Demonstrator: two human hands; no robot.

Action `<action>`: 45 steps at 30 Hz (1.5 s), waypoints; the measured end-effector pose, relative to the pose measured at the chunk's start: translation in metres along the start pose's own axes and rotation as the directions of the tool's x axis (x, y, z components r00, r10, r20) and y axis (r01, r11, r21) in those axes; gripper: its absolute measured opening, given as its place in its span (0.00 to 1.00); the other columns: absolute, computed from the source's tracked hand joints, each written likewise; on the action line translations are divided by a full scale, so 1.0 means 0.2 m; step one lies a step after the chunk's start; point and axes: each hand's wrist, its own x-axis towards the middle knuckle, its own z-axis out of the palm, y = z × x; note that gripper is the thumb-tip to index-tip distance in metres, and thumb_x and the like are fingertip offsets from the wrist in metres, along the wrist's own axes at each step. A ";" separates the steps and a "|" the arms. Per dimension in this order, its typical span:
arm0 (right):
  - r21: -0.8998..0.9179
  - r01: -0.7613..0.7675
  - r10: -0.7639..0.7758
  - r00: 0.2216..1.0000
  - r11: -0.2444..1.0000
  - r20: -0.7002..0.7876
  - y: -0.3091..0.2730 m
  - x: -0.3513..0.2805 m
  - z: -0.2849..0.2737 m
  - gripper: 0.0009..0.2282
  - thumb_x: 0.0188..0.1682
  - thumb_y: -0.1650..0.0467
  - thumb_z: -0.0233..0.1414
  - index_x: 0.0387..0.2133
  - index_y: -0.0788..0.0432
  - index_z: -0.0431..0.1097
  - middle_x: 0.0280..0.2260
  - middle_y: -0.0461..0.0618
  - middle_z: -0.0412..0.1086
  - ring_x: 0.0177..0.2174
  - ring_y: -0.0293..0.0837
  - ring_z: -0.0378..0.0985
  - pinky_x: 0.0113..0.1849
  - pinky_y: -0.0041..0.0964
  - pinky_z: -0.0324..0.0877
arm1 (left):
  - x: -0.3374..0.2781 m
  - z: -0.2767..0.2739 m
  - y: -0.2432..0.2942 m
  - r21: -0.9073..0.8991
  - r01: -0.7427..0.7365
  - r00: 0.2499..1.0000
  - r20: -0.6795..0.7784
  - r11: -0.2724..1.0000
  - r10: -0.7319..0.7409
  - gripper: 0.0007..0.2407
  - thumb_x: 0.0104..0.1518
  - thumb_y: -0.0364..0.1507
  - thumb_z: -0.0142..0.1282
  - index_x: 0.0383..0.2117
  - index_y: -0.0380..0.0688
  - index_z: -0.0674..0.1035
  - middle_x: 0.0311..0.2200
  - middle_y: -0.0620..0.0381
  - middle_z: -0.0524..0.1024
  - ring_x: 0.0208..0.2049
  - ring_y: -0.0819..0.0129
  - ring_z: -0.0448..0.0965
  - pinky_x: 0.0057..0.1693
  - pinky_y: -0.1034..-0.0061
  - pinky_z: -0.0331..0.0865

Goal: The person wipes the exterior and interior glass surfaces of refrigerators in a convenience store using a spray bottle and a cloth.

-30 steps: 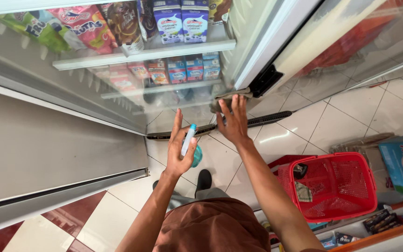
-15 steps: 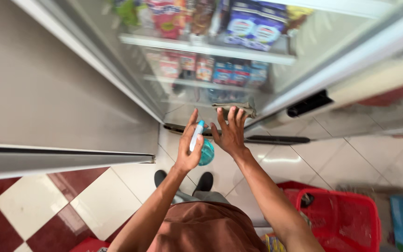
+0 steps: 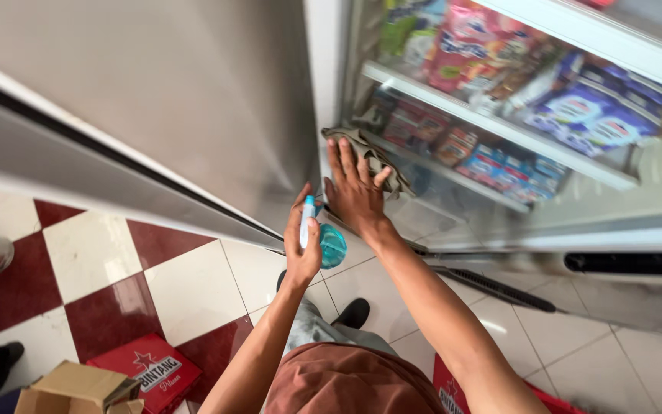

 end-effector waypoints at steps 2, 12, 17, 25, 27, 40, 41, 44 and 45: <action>0.006 0.061 -0.061 0.998 0.998 0.013 0.03 -0.05 0.03 0.33 0.52 0.63 0.49 0.72 0.50 0.47 0.72 0.45 0.45 0.64 0.51 0.56 0.60 0.75 0.40 | 0.03 -0.05 -0.01 0.003 0.012 1.000 -0.017 1.000 -0.012 0.22 0.70 0.41 0.42 0.57 0.31 0.71 0.68 0.42 0.62 0.64 0.55 0.69 0.68 0.64 0.61; 0.014 0.119 -0.119 0.961 0.993 0.250 0.27 -0.26 -0.20 0.30 0.51 0.69 0.47 0.70 0.55 0.49 0.72 0.46 0.42 0.67 0.49 0.47 0.60 0.72 0.45 | 0.13 -0.07 -0.04 0.002 0.121 0.993 -0.011 0.993 -0.121 0.24 0.69 0.43 0.43 0.63 0.37 0.70 0.47 0.54 0.76 0.48 0.70 0.72 0.59 0.72 0.65; 0.082 0.173 -0.171 0.985 0.982 -0.023 0.11 -0.03 -0.28 0.31 0.50 0.68 0.49 0.69 0.56 0.48 0.70 0.47 0.40 0.66 0.53 0.46 0.58 0.77 0.41 | 0.12 -0.08 -0.08 -0.068 0.100 0.995 -0.007 0.993 -0.101 0.23 0.70 0.43 0.43 0.61 0.36 0.71 0.53 0.51 0.74 0.54 0.67 0.72 0.63 0.69 0.64; 0.120 0.222 -0.251 0.906 0.968 0.342 0.08 0.06 -0.10 0.34 0.47 0.79 0.44 0.71 0.59 0.44 0.73 0.46 0.36 0.70 0.45 0.37 0.67 0.56 0.38 | 0.14 -0.03 -0.14 -0.002 0.152 0.988 0.015 0.988 -0.152 0.24 0.69 0.42 0.43 0.63 0.34 0.71 0.53 0.44 0.76 0.56 0.63 0.74 0.65 0.67 0.63; 0.049 0.278 -0.275 0.885 0.959 0.376 0.18 -0.02 -0.03 0.32 0.46 0.78 0.44 0.69 0.61 0.45 0.73 0.48 0.35 0.71 0.45 0.36 0.67 0.51 0.38 | 0.17 0.02 -0.16 -0.024 0.105 0.993 0.060 0.994 -0.104 0.22 0.68 0.42 0.43 0.57 0.33 0.73 0.66 0.42 0.67 0.55 0.63 0.74 0.63 0.66 0.65; -0.139 0.343 -0.106 0.609 0.929 0.786 1.02 -0.79 -0.48 0.36 0.48 0.78 0.40 0.72 0.53 0.34 0.71 0.42 0.34 0.68 0.39 0.37 0.66 0.47 0.39 | 0.18 0.26 -0.28 -0.027 0.026 0.959 0.284 0.999 -0.017 0.19 0.69 0.37 0.47 0.53 0.30 0.76 0.72 0.36 0.49 0.70 0.50 0.60 0.68 0.61 0.58; -0.164 0.420 -0.156 0.629 0.893 0.762 1.02 -0.79 -0.51 0.35 0.48 0.79 0.39 0.71 0.55 0.34 0.71 0.43 0.34 0.68 0.39 0.36 0.65 0.47 0.42 | 0.18 0.26 -0.28 -0.007 0.089 0.952 0.294 0.996 -0.083 0.20 0.69 0.39 0.47 0.58 0.33 0.74 0.65 0.35 0.62 0.64 0.51 0.68 0.69 0.62 0.61; -0.287 0.625 -0.270 0.643 0.726 0.717 0.94 -0.69 -0.50 0.34 0.47 0.79 0.38 0.70 0.60 0.34 0.71 0.47 0.33 0.68 0.41 0.35 0.64 0.47 0.44 | 0.21 0.23 -0.25 -0.015 0.101 0.955 0.282 0.995 -0.093 0.22 0.68 0.40 0.46 0.61 0.34 0.70 0.63 0.36 0.68 0.57 0.56 0.75 0.66 0.64 0.64; -0.377 0.727 -0.330 0.626 0.574 0.707 0.91 -0.64 -0.50 0.33 0.47 0.79 0.39 0.69 0.63 0.34 0.72 0.50 0.31 0.68 0.43 0.34 0.64 0.47 0.44 | 0.22 0.23 -0.25 -0.048 0.055 0.965 0.259 0.997 -0.040 0.23 0.68 0.41 0.45 0.59 0.33 0.70 0.68 0.39 0.61 0.54 0.60 0.75 0.63 0.64 0.65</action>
